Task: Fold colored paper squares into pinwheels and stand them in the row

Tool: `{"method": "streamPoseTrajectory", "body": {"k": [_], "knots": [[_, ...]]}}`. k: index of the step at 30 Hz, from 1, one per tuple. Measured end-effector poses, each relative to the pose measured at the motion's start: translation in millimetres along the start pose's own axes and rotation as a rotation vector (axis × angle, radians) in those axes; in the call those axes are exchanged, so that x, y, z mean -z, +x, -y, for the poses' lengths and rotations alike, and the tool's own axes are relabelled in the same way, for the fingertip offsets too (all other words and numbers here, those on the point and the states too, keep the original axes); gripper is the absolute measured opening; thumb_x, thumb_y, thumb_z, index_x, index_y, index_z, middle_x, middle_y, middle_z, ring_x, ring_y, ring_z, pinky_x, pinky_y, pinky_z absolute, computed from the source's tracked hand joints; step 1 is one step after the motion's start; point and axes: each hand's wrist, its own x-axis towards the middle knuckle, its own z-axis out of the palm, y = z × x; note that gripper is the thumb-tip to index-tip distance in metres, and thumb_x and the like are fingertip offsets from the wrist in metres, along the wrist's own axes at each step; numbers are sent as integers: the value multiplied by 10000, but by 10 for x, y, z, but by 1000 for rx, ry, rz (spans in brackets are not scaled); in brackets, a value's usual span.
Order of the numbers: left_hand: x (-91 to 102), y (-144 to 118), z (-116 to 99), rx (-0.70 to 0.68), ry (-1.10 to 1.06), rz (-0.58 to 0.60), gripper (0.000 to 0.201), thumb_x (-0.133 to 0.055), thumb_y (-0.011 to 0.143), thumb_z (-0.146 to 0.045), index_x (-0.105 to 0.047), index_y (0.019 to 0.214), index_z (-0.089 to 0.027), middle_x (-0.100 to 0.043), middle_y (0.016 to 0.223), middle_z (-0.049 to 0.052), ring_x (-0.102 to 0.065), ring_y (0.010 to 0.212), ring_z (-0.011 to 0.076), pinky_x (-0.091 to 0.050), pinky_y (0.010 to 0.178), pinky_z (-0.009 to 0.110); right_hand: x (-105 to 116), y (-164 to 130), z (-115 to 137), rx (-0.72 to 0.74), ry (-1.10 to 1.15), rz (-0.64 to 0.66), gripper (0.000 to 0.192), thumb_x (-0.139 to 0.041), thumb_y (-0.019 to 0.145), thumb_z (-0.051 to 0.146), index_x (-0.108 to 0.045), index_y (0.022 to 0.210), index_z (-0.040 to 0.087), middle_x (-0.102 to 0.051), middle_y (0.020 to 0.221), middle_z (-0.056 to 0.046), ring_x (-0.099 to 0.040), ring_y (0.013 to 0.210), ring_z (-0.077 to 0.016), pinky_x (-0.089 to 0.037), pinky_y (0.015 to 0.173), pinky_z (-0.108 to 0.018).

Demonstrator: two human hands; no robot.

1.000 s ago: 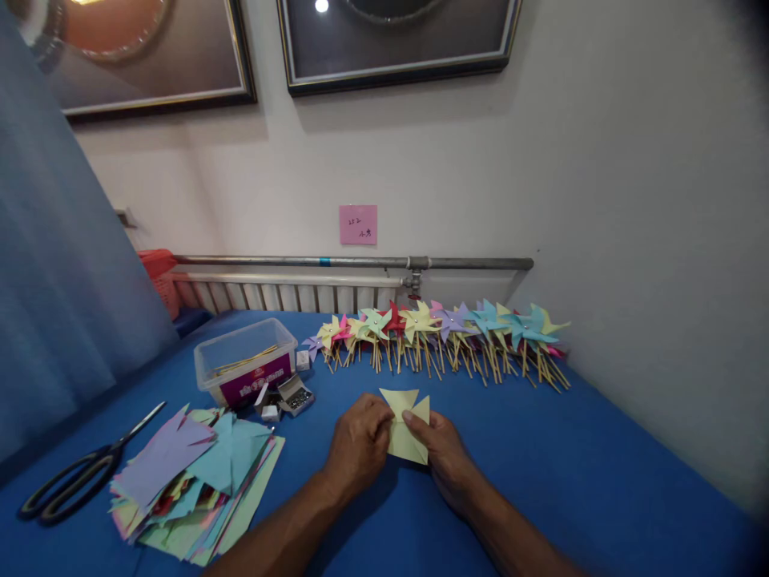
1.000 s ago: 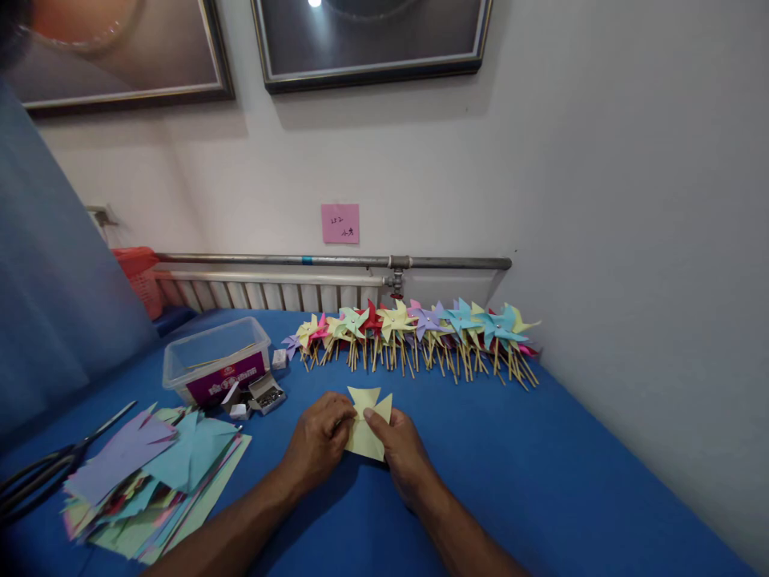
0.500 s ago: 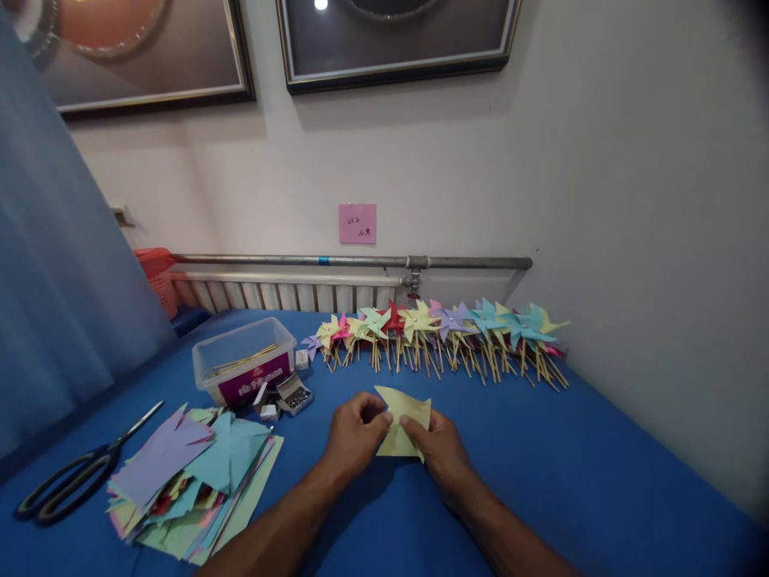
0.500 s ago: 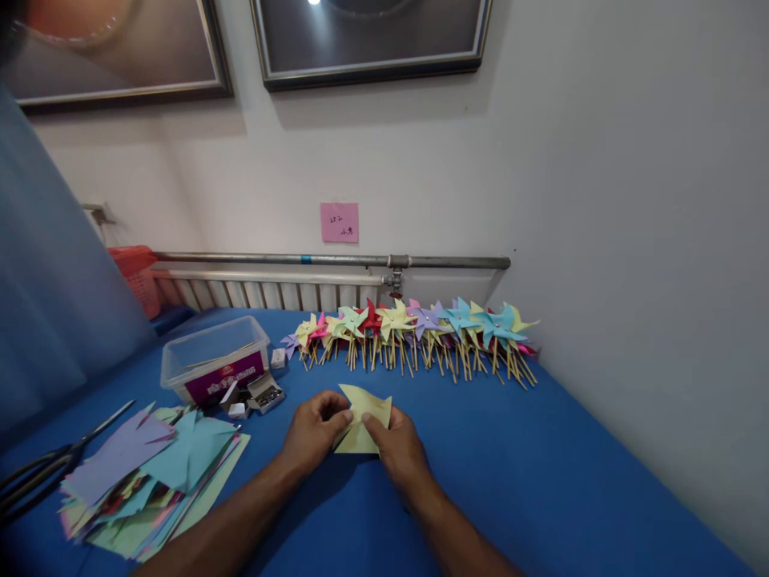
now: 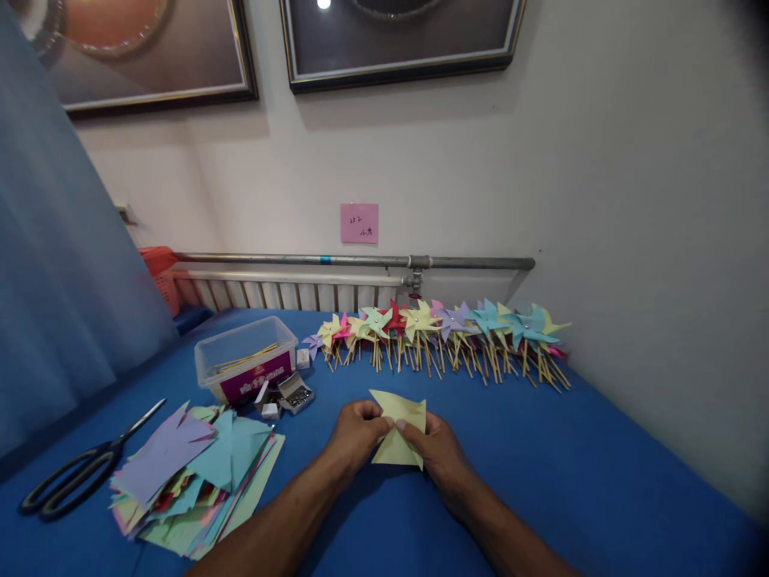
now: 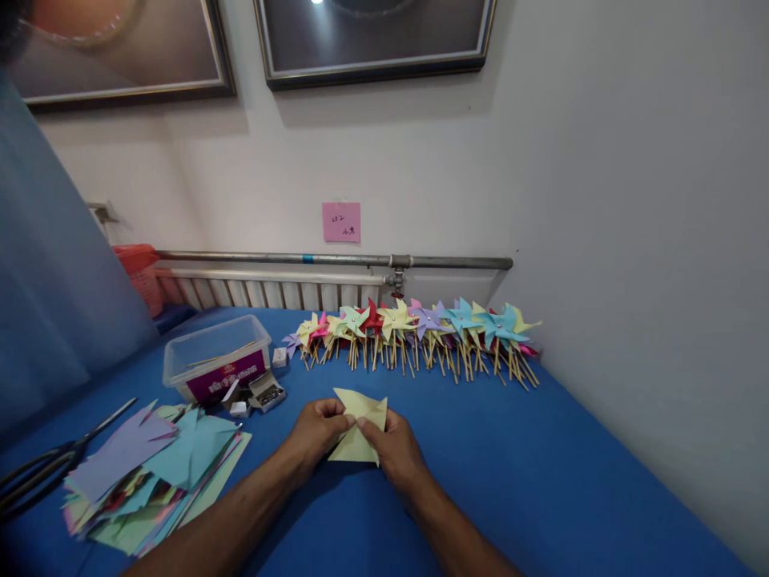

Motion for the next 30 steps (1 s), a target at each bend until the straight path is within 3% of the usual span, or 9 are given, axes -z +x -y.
{"method": "streamPoseTrajectory", "body": {"k": [11,16,19,25,30], "knots": [[-8,-25,-67,62,-10,-51,237,-725,543,-298,-515,560,-192,-485,434,-58,-374,397,80,-270,435,228,-69,-41,121,7,221,6,464,-717,787,586,-695,991,170,-767,846,-70,-716,813,-264,-536,695,-342],[-24,-50,-70,13,25,-6,259,-730,549,-286,-487,538,-197,-461,427,-67,-357,395,70,-247,434,221,-77,-61,159,-62,289,-33,383,-786,733,530,-672,875,194,-742,766,-35,-699,737,-236,-519,650,-318],[-33,-64,-71,-3,41,-12,260,-728,561,-273,-481,536,-198,-454,425,-71,-350,395,68,-249,434,221,-71,-74,185,-81,306,7,352,-821,713,485,-653,818,194,-713,707,-11,-658,651,-185,-486,610,-282],[-33,-54,-65,18,54,-32,183,-684,562,-246,-511,551,-189,-490,439,-55,-385,399,78,-270,437,222,-45,-52,133,-79,269,9,430,-902,615,378,-653,911,192,-696,715,11,-614,614,-147,-470,616,-267],[-27,-35,-37,10,35,-15,197,-675,537,-249,-487,530,-192,-479,439,-56,-379,405,71,-260,439,219,-28,-28,49,-59,215,-24,420,-898,609,396,-630,859,193,-680,679,16,-607,583,-150,-459,588,-271]]}}
